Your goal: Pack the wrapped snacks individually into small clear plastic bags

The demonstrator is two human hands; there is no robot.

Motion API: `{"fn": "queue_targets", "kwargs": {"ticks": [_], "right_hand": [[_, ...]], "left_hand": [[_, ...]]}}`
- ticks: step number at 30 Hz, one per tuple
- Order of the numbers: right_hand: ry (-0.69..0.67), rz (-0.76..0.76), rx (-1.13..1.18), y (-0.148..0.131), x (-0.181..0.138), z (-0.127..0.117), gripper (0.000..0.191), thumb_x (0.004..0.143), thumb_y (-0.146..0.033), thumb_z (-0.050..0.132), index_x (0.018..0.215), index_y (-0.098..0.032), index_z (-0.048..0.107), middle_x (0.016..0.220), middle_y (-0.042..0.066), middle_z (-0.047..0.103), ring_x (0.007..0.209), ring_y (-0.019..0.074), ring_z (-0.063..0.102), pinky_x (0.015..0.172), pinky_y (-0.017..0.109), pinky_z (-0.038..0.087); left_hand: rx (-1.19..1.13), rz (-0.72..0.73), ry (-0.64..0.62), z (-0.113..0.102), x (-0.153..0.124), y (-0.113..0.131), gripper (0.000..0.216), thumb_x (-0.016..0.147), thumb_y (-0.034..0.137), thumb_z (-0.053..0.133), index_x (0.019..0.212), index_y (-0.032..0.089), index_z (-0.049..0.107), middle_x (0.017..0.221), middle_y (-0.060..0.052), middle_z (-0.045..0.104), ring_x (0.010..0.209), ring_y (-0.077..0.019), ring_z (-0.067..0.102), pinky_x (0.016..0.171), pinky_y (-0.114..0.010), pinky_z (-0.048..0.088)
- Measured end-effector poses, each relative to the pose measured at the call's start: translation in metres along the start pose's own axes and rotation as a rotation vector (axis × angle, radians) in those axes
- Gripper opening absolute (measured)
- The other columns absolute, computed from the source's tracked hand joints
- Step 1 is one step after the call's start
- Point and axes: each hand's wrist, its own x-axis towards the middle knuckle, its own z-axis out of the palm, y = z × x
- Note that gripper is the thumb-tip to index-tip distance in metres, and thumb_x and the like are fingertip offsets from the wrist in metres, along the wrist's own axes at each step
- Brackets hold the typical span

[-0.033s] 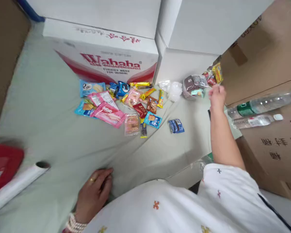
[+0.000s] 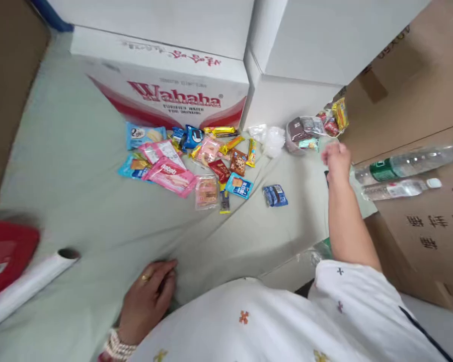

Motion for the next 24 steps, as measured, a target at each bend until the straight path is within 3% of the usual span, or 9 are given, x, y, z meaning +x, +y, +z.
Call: {"fn": "queue_targets", "kwargs": {"ticks": [3,5,7,10,13,17,21,24], "right_hand": [[-0.125,0.21,-0.061,0.027,-0.062,-0.002,0.059,0.095,-0.071,0.043,0.081,-0.017,0.064,0.056,0.005,0.062,0.044,0.0151,0.057,0.042,0.025,0.042],[-0.276,0.352,-0.133,0.037,-0.097,0.001,0.063,0.093,-0.075,0.044,0.082,-0.018,0.067,0.063,0.01,0.069,0.054,0.0199,0.066,0.049,0.029,0.05],[-0.372,0.355,-0.245,0.038,-0.124,0.01,0.063,0.091,-0.076,0.046,0.089,-0.019,0.071,0.077,0.012,0.075,0.071,0.0243,0.072,0.064,0.033,0.055],[-0.395,0.201,-0.335,0.03,-0.15,0.032,0.057,0.084,-0.071,0.062,0.103,-0.018,0.074,0.094,0.014,0.077,0.092,0.0289,0.071,0.08,0.036,0.053],[-0.45,0.154,-0.197,0.02,-0.163,0.053,0.056,0.079,-0.064,0.067,0.105,-0.015,0.073,0.092,0.012,0.076,0.088,0.0271,0.069,0.077,0.034,0.05],[-0.5,0.124,-0.08,0.014,-0.177,0.061,0.049,0.079,-0.064,0.065,0.09,-0.017,0.073,0.082,0.006,0.071,0.078,0.0222,0.063,0.07,0.031,0.048],[-0.481,0.098,0.035,0.02,-0.178,0.04,0.047,0.077,-0.062,0.07,0.095,-0.019,0.074,0.096,0.006,0.072,0.091,0.0226,0.064,0.082,0.033,0.051],[-0.364,0.258,0.362,0.032,-0.145,0.011,0.041,0.075,-0.055,0.078,0.096,-0.02,0.07,0.092,0.004,0.073,0.085,0.0205,0.067,0.079,0.035,0.055]], "left_hand": [[0.001,-0.026,0.006,0.001,-0.001,-0.001,0.022,0.101,0.025,0.048,0.107,0.018,0.068,0.095,-0.005,0.072,0.079,-0.0164,0.072,0.069,-0.024,0.056],[0.001,-0.035,0.005,0.001,-0.001,-0.001,0.022,0.1,0.025,0.049,0.105,0.018,0.069,0.095,-0.005,0.072,0.078,-0.0167,0.073,0.067,-0.024,0.056],[-0.004,-0.046,0.007,0.001,-0.001,0.0,0.022,0.1,0.025,0.049,0.105,0.019,0.069,0.095,-0.005,0.072,0.077,-0.0167,0.073,0.066,-0.025,0.056],[-0.013,-0.062,0.012,0.001,0.0,0.001,0.021,0.099,0.025,0.05,0.105,0.02,0.069,0.095,-0.004,0.072,0.076,-0.0162,0.073,0.065,-0.025,0.056],[-0.019,-0.07,0.008,0.001,-0.001,0.001,0.02,0.1,0.026,0.05,0.105,0.021,0.069,0.095,-0.003,0.072,0.077,-0.0159,0.073,0.064,-0.024,0.056],[-0.036,-0.092,0.0,0.001,-0.004,0.001,0.021,0.1,0.028,0.05,0.107,0.022,0.069,0.097,-0.003,0.073,0.077,-0.0155,0.073,0.064,-0.024,0.056],[-0.059,-0.116,0.007,0.002,-0.005,0.0,0.021,0.099,0.029,0.051,0.106,0.022,0.07,0.097,-0.004,0.073,0.079,-0.0166,0.073,0.066,-0.025,0.057],[-0.091,-0.135,0.001,0.002,-0.002,-0.001,0.021,0.098,0.029,0.053,0.106,0.022,0.07,0.098,-0.004,0.073,0.08,-0.0171,0.074,0.069,-0.026,0.058]]}}
